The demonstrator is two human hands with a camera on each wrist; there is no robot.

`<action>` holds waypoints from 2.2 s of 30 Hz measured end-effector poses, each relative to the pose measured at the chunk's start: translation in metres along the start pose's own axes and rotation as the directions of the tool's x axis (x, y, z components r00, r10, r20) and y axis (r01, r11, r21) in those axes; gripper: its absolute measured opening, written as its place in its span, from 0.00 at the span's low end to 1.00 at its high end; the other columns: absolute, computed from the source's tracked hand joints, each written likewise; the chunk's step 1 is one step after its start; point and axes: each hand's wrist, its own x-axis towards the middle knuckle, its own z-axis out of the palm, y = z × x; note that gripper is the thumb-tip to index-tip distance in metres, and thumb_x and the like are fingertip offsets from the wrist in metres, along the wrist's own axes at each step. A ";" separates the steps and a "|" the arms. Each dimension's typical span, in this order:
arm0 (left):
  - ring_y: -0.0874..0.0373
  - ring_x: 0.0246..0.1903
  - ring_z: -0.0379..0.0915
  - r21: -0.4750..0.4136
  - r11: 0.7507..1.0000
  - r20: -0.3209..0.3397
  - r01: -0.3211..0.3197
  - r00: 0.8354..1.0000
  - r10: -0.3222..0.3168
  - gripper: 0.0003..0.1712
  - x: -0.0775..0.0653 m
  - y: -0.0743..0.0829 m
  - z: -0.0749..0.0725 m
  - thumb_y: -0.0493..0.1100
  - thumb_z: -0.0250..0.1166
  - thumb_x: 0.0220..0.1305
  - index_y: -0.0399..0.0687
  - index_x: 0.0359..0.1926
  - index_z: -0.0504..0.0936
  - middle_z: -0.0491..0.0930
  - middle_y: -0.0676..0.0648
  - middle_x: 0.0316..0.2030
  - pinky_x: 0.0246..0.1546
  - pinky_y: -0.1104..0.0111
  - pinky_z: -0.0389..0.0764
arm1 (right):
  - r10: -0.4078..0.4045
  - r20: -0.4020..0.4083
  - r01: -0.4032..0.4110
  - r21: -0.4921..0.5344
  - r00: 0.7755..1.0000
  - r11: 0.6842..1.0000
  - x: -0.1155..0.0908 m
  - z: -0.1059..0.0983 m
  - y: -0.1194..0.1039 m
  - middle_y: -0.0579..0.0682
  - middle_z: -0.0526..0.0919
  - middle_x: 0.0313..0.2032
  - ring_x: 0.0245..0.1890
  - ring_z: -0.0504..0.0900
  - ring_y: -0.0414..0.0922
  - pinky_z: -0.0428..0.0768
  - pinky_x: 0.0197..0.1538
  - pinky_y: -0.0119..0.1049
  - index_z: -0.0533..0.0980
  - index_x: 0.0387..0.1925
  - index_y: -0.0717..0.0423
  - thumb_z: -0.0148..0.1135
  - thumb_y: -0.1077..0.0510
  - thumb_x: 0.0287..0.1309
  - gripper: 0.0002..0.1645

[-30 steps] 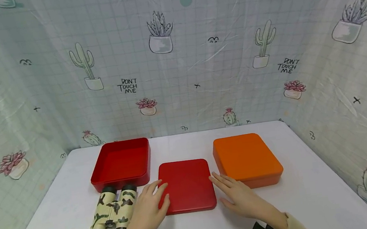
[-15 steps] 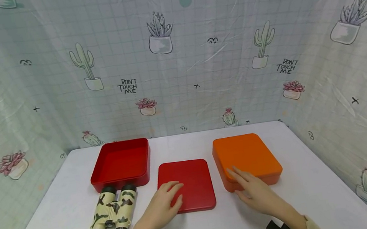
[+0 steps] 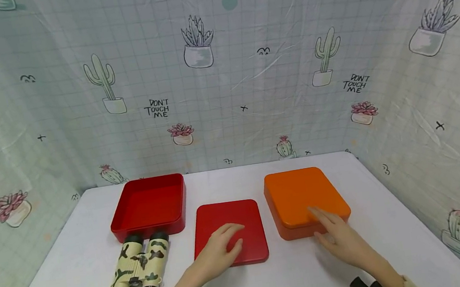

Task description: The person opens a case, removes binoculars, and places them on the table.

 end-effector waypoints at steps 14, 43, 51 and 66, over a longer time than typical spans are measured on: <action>0.51 0.48 0.70 -0.212 0.977 -0.001 -0.030 1.000 0.031 0.21 0.021 0.006 0.018 0.41 0.54 0.61 0.43 0.56 0.69 0.73 0.43 0.51 0.45 0.58 0.77 | 0.066 -0.070 -0.065 0.024 0.995 0.998 0.001 -0.015 0.029 0.65 0.74 0.50 0.38 0.74 0.53 0.76 0.37 0.44 0.63 0.58 0.64 0.60 0.64 0.49 0.32; 0.42 0.46 0.75 -0.829 0.491 0.180 0.268 0.959 -0.221 0.22 0.066 0.019 0.067 0.43 0.50 0.64 0.33 0.54 0.67 0.75 0.35 0.49 0.49 0.54 0.73 | 0.375 0.418 -0.553 0.490 0.828 0.674 0.027 -0.039 0.108 0.74 0.59 0.59 0.49 0.75 0.50 0.78 0.49 0.39 0.47 0.64 0.71 0.35 0.49 0.67 0.35; 0.43 0.48 0.75 -0.906 0.286 0.209 0.313 0.916 -0.341 0.22 0.076 0.023 0.069 0.42 0.47 0.64 0.32 0.54 0.67 0.75 0.36 0.49 0.48 0.60 0.76 | 0.371 0.486 -0.608 0.559 0.791 0.564 0.037 -0.039 0.123 0.65 0.63 0.61 0.45 0.75 0.32 0.76 0.52 0.37 0.44 0.65 0.70 0.33 0.43 0.66 0.40; 0.53 0.39 0.76 -0.924 0.181 0.237 0.336 0.877 -0.419 0.24 0.082 0.023 0.071 0.43 0.48 0.62 0.30 0.54 0.66 0.73 0.36 0.47 0.49 0.58 0.75 | 0.361 0.589 -0.687 0.662 0.724 0.298 0.042 -0.039 0.133 0.36 0.71 0.40 0.41 0.76 0.37 0.77 0.47 0.30 0.51 0.65 0.58 0.40 0.43 0.64 0.36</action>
